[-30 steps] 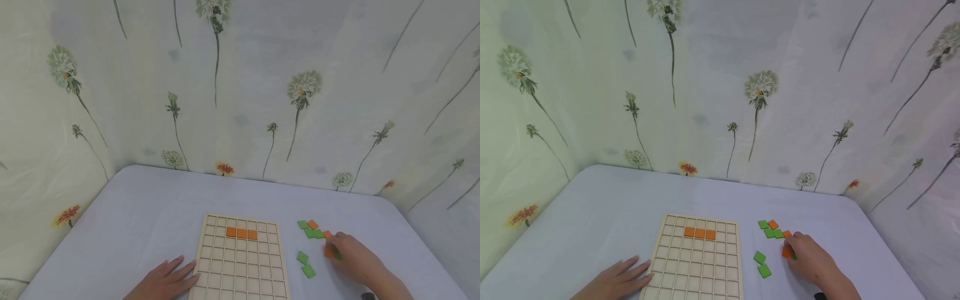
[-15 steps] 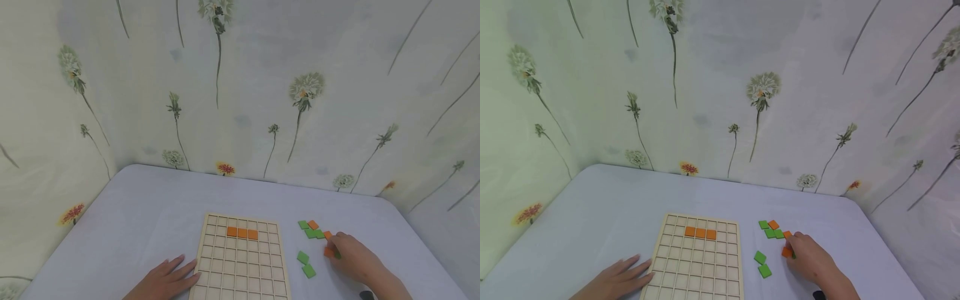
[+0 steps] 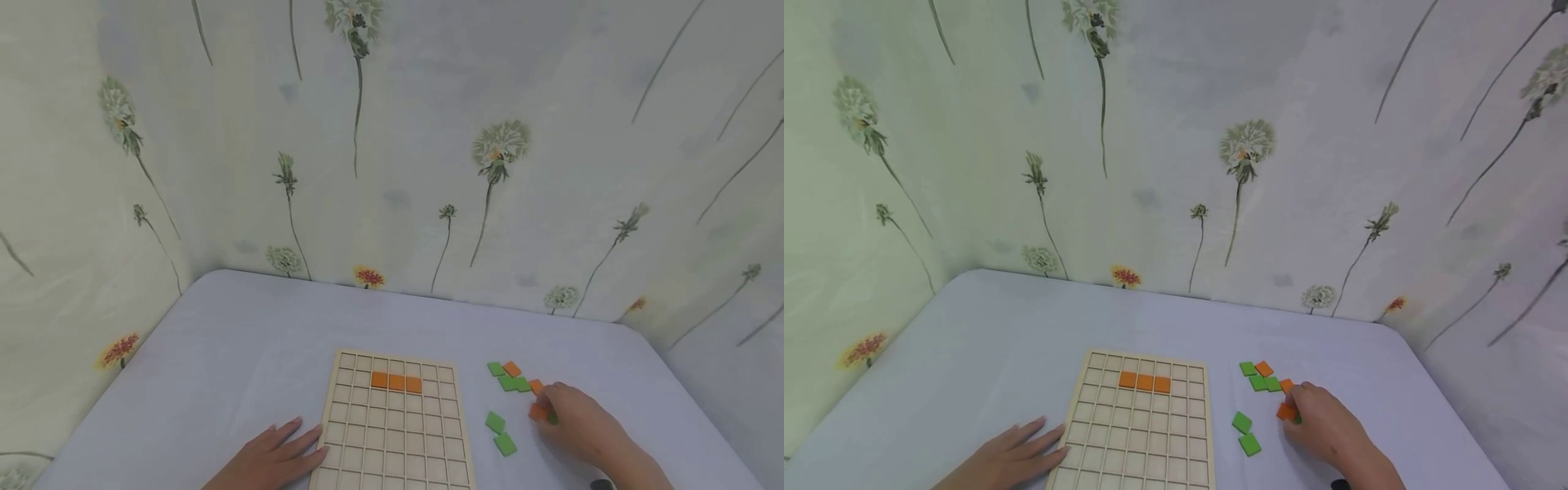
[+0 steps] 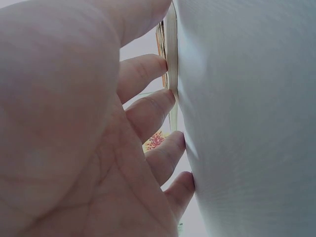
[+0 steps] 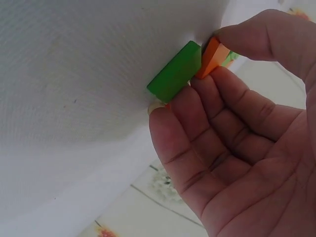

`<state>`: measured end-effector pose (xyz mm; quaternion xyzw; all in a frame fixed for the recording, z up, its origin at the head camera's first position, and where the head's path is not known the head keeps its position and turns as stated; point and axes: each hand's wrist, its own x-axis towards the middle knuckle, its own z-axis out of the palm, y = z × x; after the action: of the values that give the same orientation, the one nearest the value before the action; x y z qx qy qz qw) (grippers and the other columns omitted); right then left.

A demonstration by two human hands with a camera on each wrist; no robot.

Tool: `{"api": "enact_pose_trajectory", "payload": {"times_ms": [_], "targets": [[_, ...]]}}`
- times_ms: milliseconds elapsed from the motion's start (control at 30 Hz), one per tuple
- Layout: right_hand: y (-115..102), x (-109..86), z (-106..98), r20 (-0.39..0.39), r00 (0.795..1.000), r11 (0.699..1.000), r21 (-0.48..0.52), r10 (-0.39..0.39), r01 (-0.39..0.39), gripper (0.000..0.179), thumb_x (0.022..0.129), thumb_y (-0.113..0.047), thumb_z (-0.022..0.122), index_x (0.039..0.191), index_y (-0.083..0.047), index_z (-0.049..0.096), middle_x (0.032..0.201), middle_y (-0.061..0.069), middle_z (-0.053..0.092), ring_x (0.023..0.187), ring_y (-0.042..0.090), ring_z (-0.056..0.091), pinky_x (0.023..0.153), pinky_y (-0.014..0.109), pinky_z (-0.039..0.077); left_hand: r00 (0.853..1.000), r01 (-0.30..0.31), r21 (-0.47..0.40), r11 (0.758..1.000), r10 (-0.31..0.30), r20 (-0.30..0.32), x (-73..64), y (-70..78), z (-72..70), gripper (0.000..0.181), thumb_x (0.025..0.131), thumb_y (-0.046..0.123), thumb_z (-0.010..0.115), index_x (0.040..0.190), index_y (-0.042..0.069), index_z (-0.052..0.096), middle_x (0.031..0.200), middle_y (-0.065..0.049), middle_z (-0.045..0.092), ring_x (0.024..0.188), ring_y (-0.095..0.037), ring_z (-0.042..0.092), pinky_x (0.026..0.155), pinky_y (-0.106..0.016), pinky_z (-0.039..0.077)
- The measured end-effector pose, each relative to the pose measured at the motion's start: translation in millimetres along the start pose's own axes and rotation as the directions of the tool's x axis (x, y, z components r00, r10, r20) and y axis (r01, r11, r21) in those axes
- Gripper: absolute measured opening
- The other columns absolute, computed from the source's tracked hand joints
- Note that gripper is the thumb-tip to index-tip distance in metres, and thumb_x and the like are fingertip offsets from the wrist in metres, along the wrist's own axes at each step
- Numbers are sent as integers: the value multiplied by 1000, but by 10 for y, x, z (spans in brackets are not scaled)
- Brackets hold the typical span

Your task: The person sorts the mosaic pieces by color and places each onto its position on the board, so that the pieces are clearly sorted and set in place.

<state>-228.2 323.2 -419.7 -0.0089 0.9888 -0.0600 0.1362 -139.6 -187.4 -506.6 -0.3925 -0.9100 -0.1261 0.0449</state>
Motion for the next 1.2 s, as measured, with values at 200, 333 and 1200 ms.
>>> {"api": "enact_pose_trajectory", "payload": {"times_ms": [200,333,1200], "targets": [[-10,-12,10,4,1000,1000,26,3,-3,28,86,-13,84,107,-1,72,92,0,66,86,20,61,87,51,55,1000,-6,11,1000,6,-6,-9,0,1,69,100,68,51,152,24,57,158,0,51,141,-35,51,100,-55,50],[-20,-16,15,-11,1000,1000,28,-4,5,26,85,-13,85,106,-2,73,90,-1,65,84,19,60,86,50,56,1000,2,3,1000,-2,-5,-10,11,-9,69,100,69,51,153,24,57,158,1,51,141,-35,50,101,-55,50],[-353,-180,-33,-152,978,983,91,-145,159,18,85,-8,83,100,-11,73,93,-5,64,93,16,66,88,45,58,999,33,-26,999,-32,38,-38,33,17,71,99,71,50,151,25,59,159,1,51,142,-35,50,102,-57,50]]}}
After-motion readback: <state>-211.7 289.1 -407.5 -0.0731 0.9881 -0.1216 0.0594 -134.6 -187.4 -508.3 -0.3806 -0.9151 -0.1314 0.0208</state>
